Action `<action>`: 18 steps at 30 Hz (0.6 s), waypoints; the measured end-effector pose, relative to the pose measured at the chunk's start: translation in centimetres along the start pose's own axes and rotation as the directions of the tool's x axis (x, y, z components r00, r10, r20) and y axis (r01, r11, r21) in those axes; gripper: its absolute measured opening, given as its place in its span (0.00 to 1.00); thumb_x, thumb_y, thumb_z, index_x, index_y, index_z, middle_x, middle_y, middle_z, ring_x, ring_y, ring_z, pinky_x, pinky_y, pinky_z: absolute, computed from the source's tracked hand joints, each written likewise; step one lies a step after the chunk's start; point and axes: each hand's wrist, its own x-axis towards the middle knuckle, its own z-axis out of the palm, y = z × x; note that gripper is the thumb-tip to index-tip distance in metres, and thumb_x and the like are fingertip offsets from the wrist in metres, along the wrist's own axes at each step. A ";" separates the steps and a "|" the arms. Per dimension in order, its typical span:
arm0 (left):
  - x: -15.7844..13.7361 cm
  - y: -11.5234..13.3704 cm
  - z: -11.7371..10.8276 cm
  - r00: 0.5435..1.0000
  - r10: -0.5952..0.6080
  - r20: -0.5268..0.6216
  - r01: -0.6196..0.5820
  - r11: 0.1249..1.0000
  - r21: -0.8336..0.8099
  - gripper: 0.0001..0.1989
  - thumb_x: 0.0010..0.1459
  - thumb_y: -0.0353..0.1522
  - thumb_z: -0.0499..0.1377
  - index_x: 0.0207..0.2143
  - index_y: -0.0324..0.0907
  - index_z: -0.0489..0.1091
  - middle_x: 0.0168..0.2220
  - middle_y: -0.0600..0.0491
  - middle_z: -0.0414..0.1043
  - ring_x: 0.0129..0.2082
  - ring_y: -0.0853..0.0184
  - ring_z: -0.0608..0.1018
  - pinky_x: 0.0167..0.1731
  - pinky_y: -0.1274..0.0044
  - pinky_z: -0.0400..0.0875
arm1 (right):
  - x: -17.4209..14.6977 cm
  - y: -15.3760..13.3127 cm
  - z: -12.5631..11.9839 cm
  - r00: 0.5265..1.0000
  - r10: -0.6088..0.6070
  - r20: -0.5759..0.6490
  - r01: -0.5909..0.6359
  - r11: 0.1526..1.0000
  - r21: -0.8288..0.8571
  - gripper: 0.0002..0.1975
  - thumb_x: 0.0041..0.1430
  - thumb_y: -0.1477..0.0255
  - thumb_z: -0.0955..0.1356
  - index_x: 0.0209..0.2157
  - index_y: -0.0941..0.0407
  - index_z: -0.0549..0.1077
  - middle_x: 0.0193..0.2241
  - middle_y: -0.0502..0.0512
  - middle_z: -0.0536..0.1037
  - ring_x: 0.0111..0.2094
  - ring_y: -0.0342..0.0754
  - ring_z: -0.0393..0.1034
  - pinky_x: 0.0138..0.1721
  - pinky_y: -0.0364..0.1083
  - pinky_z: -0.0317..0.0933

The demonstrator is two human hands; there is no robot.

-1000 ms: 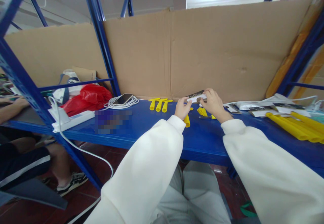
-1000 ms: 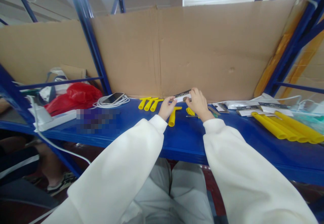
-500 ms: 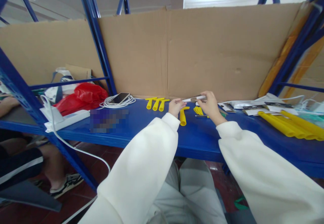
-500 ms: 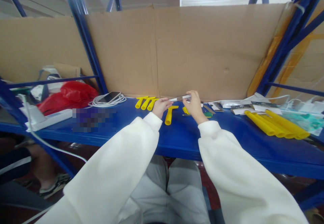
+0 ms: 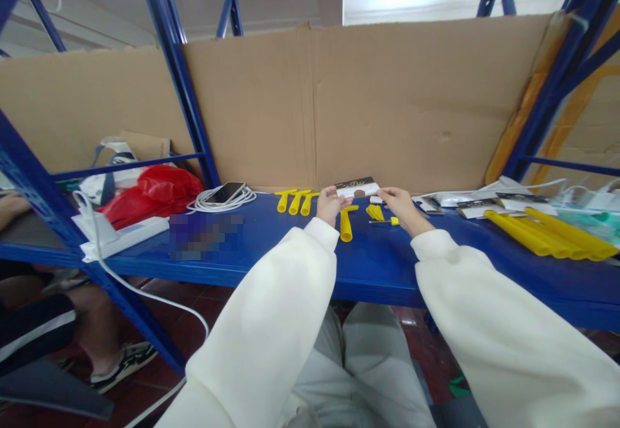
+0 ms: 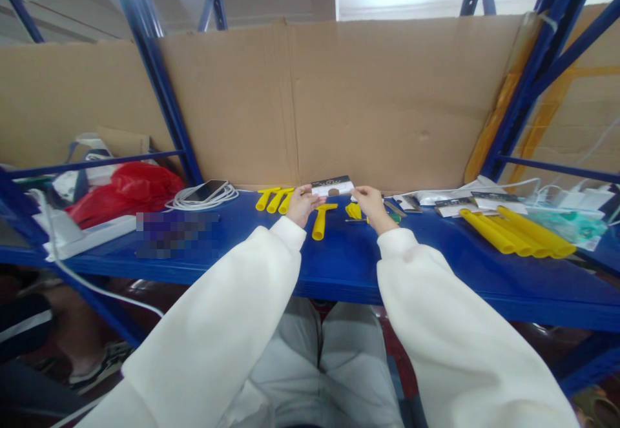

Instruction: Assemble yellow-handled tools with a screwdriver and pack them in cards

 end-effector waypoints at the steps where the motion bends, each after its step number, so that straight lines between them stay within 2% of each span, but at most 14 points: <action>1: 0.1 0.0 0.0 1.000 0.005 0.006 -0.005 1.000 0.021 0.20 0.54 0.16 0.60 0.46 0.39 0.63 0.32 0.54 0.71 0.26 0.72 0.79 0.40 0.73 0.78 | -0.1 -0.1 -0.2 0.999 0.022 0.045 -0.021 1.000 -0.022 0.12 0.47 0.63 0.72 0.28 0.56 0.74 0.30 0.55 0.77 0.33 0.48 0.71 0.34 0.46 0.66; 3: 0.3 -0.2 -0.2 1.000 0.026 0.012 -0.027 0.994 0.101 0.21 0.55 0.16 0.60 0.48 0.40 0.63 0.32 0.54 0.72 0.26 0.72 0.80 0.38 0.74 0.78 | -0.4 -0.4 -0.5 0.995 0.041 0.090 -0.037 0.998 -0.046 0.13 0.45 0.61 0.73 0.25 0.57 0.74 0.24 0.52 0.74 0.28 0.46 0.67 0.29 0.44 0.62; 5: 0.7 -0.6 -0.5 0.998 0.059 0.017 -0.061 0.960 0.272 0.21 0.55 0.18 0.60 0.49 0.40 0.63 0.34 0.52 0.73 0.28 0.69 0.80 0.37 0.73 0.77 | -0.6 -0.6 -0.6 0.997 0.035 0.070 -0.032 0.999 -0.045 0.12 0.44 0.61 0.73 0.24 0.57 0.74 0.21 0.49 0.72 0.25 0.43 0.63 0.26 0.42 0.58; 7: 1.2 -1.1 -0.9 0.993 0.106 0.047 -0.115 0.845 0.523 0.21 0.54 0.20 0.61 0.50 0.41 0.64 0.39 0.49 0.74 0.32 0.64 0.82 0.37 0.70 0.77 | -0.7 -0.7 -0.7 0.999 0.030 0.040 -0.029 0.999 -0.034 0.11 0.45 0.63 0.73 0.22 0.57 0.74 0.18 0.48 0.70 0.22 0.41 0.60 0.24 0.42 0.56; 10: 1.8 -1.7 -1.5 0.982 0.165 0.093 -0.174 0.598 0.782 0.25 0.50 0.23 0.66 0.51 0.41 0.66 0.47 0.44 0.74 0.45 0.58 0.80 0.45 0.70 0.74 | -0.9 -1.1 -0.8 0.998 0.064 0.007 -0.064 0.998 -0.028 0.09 0.47 0.67 0.72 0.22 0.57 0.73 0.16 0.46 0.68 0.20 0.40 0.59 0.22 0.41 0.55; 12: 1.9 -1.9 -1.8 0.987 0.119 0.105 -0.151 0.492 0.857 0.27 0.47 0.28 0.70 0.50 0.39 0.66 0.50 0.40 0.74 0.50 0.56 0.77 0.48 0.71 0.71 | -1.0 -1.4 -0.9 0.995 0.103 -0.007 -0.104 0.994 -0.039 0.07 0.49 0.70 0.72 0.22 0.57 0.72 0.16 0.47 0.69 0.19 0.40 0.59 0.22 0.41 0.56; 15: 1.6 -1.8 -1.9 0.992 0.018 0.125 -0.122 0.389 0.913 0.30 0.43 0.32 0.72 0.48 0.38 0.66 0.50 0.38 0.75 0.51 0.55 0.77 0.47 0.72 0.69 | -1.2 -1.8 -1.1 0.989 0.149 0.003 -0.148 0.988 -0.052 0.06 0.52 0.71 0.71 0.24 0.57 0.73 0.18 0.49 0.73 0.19 0.39 0.63 0.22 0.40 0.59; 17: 1.4 -1.7 -1.9 0.993 -0.015 0.113 -0.099 0.373 0.922 0.29 0.42 0.29 0.72 0.47 0.39 0.66 0.49 0.39 0.76 0.49 0.57 0.78 0.45 0.74 0.69 | -1.3 -2.0 -1.1 0.986 0.165 0.018 -0.164 0.986 -0.043 0.05 0.53 0.71 0.70 0.25 0.57 0.73 0.21 0.51 0.76 0.19 0.39 0.65 0.22 0.39 0.59; 18: 1.4 -1.7 -1.9 0.995 -0.025 0.098 -0.080 0.402 0.912 0.28 0.42 0.27 0.71 0.46 0.39 0.67 0.47 0.41 0.77 0.46 0.58 0.78 0.43 0.74 0.69 | -1.4 -2.0 -1.1 0.985 0.169 0.022 -0.168 0.985 -0.033 0.06 0.54 0.71 0.70 0.26 0.57 0.73 0.21 0.52 0.76 0.19 0.39 0.65 0.22 0.39 0.58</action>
